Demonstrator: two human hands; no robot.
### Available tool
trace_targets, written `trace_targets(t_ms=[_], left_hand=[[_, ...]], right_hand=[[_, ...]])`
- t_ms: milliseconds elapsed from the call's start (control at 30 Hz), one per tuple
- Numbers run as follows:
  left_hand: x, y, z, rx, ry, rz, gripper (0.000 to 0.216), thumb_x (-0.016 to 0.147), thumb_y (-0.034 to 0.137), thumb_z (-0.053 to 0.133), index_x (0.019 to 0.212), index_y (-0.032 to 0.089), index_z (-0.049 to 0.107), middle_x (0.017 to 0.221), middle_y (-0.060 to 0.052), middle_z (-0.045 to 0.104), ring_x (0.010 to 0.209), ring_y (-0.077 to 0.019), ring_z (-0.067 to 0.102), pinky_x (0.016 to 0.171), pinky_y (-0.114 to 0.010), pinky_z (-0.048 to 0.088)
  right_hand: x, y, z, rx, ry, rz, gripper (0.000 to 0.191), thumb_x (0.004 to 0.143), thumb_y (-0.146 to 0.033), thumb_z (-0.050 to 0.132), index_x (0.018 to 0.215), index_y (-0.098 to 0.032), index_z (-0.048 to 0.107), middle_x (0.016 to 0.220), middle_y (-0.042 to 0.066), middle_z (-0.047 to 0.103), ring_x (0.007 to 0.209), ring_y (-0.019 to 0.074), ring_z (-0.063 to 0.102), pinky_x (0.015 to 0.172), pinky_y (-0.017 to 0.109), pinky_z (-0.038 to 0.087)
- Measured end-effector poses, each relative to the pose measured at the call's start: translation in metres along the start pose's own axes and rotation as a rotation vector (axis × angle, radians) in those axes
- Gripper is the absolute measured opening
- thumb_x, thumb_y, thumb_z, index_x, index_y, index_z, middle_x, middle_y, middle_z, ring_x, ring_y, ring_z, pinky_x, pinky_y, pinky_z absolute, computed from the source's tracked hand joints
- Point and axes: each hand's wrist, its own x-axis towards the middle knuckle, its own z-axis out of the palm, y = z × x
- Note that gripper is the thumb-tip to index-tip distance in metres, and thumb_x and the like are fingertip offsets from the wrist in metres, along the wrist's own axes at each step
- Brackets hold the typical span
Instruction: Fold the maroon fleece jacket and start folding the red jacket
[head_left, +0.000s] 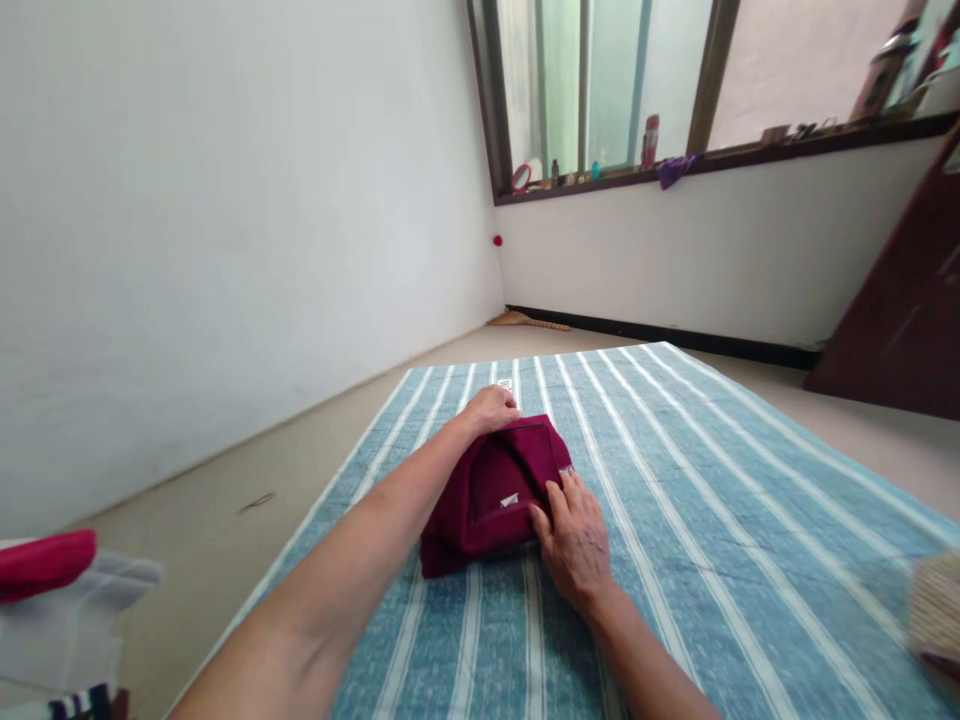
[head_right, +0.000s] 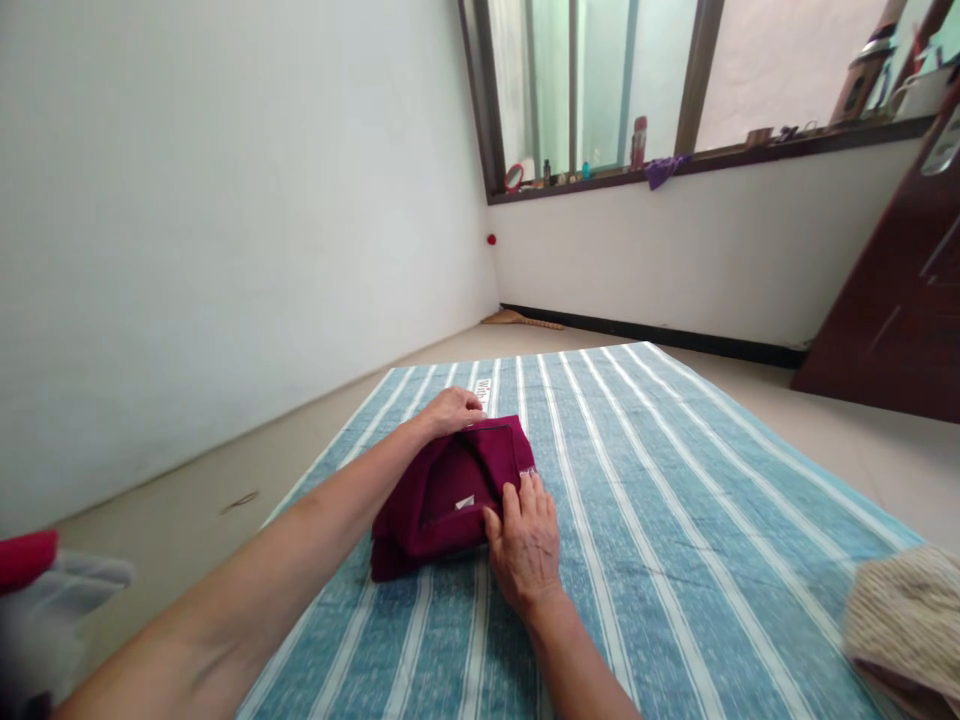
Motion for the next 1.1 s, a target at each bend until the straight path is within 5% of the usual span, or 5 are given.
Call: trace_targets(t_ms=[200,467,900,1100], left_hand=[[-0.03,-0.043,-0.015,-0.087,0.075,-0.06,0.021,0.07,0.029,0.054,0.068,0.015,0.071,0.062,0.001,0.062,0.065,-0.0151,0.055,0.058,-0.022,0.036],[-0.059,-0.073,0.007,-0.199,0.151,-0.121,0.04,0.077,0.045,0.048,0.048,0.017,0.05,0.048,0.004,0.038,0.052,-0.011,0.039,0.051,-0.024,0.027],[-0.036,-0.088,0.012,-0.263,0.158,-0.231,0.044,0.07,0.051,0.053,0.043,0.019,0.042,0.043,0.005,0.028,0.051,-0.0113,0.034,0.048,-0.025,0.021],[-0.017,-0.093,0.011,-0.32,0.012,-0.241,0.032,0.063,0.047,0.061,0.053,0.017,0.058,0.044,0.005,0.042,0.052,-0.012,0.041,0.048,-0.023,0.027]], right_hand=[[-0.003,0.001,0.003,-0.017,0.014,-0.028,0.04,0.092,-0.038,0.044,0.113,-0.008,0.061,0.125,0.023,0.056,0.121,0.0347,0.047,0.093,0.048,0.041],[-0.006,0.003,0.008,-0.016,0.052,-0.056,0.044,0.093,-0.041,0.04,0.111,-0.008,0.062,0.124,0.023,0.057,0.119,0.0352,0.048,0.094,0.048,0.041],[-0.007,0.005,0.005,0.164,0.041,0.015,0.043,0.092,-0.045,0.041,0.111,-0.013,0.062,0.127,0.021,0.055,0.122,0.0333,0.047,0.097,0.05,0.04],[0.008,0.015,-0.019,0.481,0.07,0.265,0.043,0.088,-0.05,0.045,0.107,-0.017,0.063,0.117,0.015,0.062,0.112,0.0287,0.054,0.097,0.046,0.04]])
